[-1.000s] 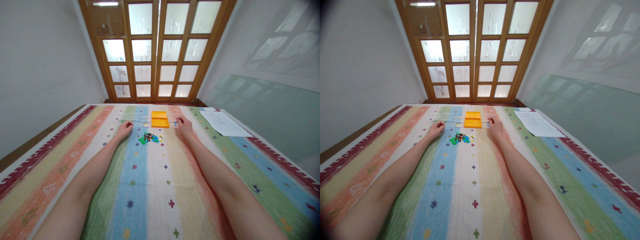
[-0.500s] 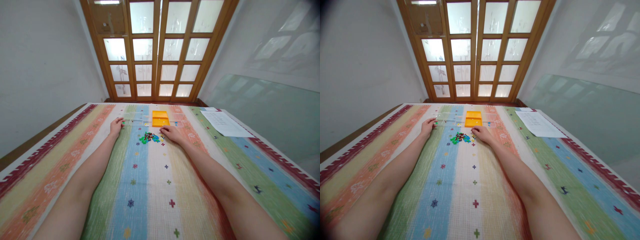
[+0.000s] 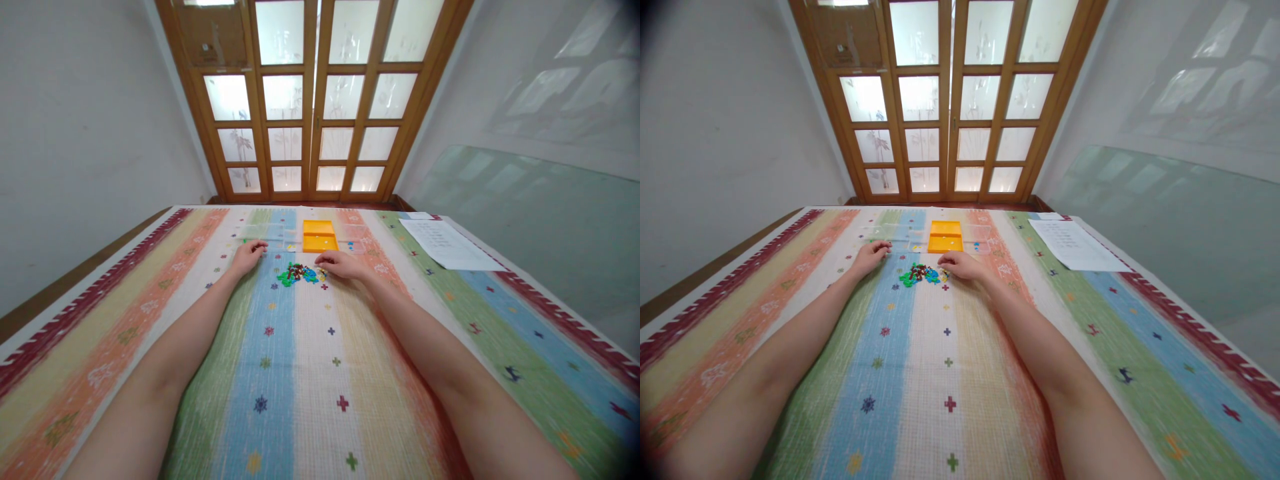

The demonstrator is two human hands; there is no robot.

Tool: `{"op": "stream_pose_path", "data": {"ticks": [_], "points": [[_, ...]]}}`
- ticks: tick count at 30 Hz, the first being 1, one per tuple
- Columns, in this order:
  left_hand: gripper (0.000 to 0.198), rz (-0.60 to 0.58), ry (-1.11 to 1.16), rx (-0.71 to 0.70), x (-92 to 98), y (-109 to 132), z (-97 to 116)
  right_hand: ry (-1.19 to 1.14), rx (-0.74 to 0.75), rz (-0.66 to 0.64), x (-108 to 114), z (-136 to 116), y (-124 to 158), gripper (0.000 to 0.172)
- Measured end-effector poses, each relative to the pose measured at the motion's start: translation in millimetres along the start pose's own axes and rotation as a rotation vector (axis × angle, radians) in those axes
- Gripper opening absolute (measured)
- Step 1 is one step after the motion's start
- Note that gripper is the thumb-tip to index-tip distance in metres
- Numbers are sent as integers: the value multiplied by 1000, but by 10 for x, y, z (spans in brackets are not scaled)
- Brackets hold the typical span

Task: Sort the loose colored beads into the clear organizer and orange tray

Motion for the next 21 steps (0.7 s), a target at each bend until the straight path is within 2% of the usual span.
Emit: {"op": "stream_pose_path", "data": {"ticks": [3,7,9,12,21], "points": [[29,-227,-190,-150,-199,117,231,110,20,-12,-31,-76,-19,20],[32,-369,-361,-368,-399,259,496,199,-50,127,-111,-112,-22,20],[36,-397,-414,-447,-471,300,567,233,-64,179,-153,-119,-17,20],[40,-412,-473,-484,-539,329,595,275,-70,221,-193,-112,-17,20],[25,-344,-500,-441,-502,335,567,285,-49,273,-251,-52,-19,18]]}}
Point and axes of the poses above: each hand's wrist, its own y-axis away from the middle knuckle, its own x-axis out of the back of the hand, z = x × y, the point moved 4 cm from there along -y, towards the middle knuckle, and after that the axes turned 5 degrees about y, right-handed, at the moved point
